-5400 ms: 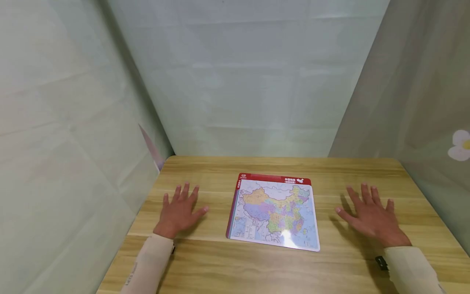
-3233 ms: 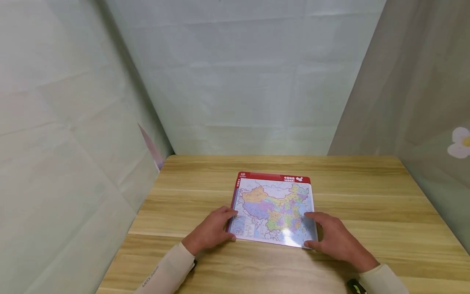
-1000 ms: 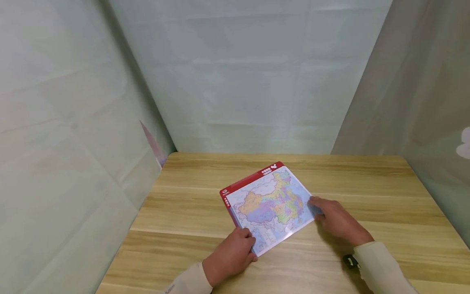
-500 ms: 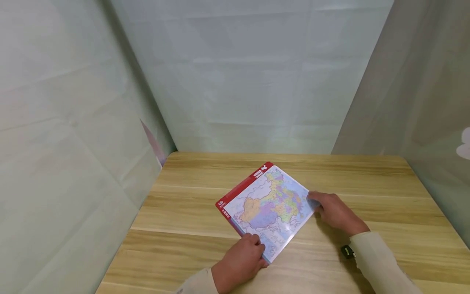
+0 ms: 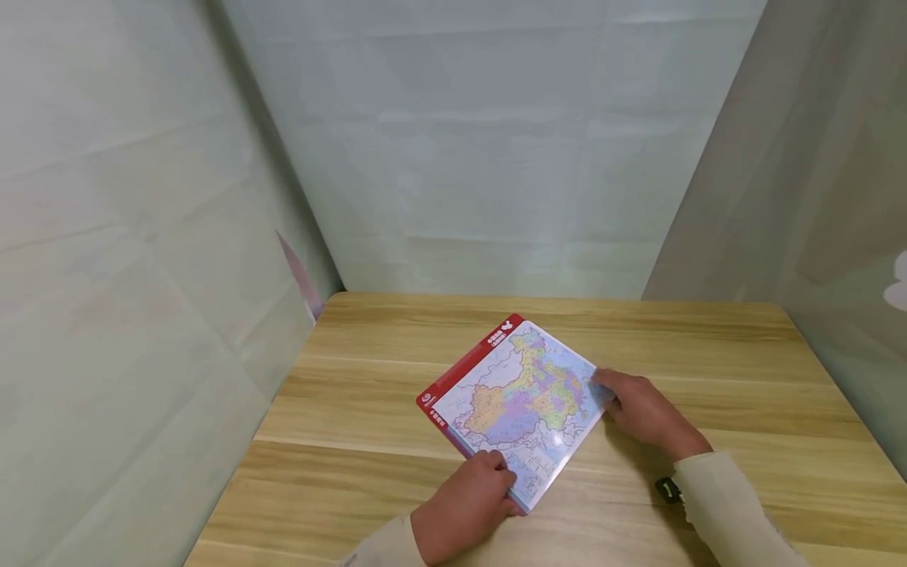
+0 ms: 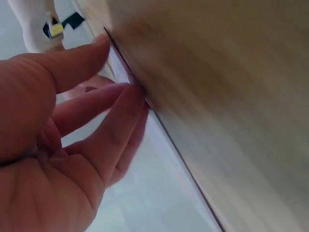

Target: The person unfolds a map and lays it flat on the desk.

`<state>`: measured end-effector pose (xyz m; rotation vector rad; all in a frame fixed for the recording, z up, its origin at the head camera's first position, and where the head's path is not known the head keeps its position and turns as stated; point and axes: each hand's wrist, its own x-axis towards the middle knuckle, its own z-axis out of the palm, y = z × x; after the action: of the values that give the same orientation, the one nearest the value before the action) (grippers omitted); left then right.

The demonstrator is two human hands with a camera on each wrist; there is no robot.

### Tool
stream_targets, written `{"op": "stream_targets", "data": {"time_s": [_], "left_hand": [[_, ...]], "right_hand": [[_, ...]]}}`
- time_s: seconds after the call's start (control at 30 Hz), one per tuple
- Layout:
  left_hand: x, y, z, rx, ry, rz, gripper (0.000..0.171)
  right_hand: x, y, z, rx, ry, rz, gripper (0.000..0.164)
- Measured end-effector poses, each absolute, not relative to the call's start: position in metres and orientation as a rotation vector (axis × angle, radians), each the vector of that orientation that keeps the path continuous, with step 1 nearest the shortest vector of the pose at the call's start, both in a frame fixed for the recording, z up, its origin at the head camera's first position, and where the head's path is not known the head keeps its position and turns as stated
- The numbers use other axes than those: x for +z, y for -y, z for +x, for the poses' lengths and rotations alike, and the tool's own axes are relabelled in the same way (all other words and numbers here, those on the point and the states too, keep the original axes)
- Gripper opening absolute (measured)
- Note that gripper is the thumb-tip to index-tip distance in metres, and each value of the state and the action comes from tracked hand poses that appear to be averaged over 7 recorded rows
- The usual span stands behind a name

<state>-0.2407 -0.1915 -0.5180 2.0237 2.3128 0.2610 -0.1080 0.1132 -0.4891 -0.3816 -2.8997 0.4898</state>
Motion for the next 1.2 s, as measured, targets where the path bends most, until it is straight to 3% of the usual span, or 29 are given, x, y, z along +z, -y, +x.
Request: {"op": "stream_targets", "data": {"time_s": [0.13, 0.7, 1.2], "left_hand": [[-0.52, 0.194, -0.259, 0.469, -2.234, 2.001, 0.025], [-0.527, 0.204, -0.397, 0.82, -2.292, 1.635, 0.046], [-0.537, 0.198, -0.438, 0.679, -2.085, 1.693, 0.048]], "right_hand": [[-0.487, -0.1, -0.104, 0.507, 2.89, -0.37, 0.047], [-0.496, -0.011, -0.095, 0.516, 2.901, -0.446, 0.075], [-0.506, 0.047, -0.105, 0.482, 2.961, -0.456, 0.082]]}}
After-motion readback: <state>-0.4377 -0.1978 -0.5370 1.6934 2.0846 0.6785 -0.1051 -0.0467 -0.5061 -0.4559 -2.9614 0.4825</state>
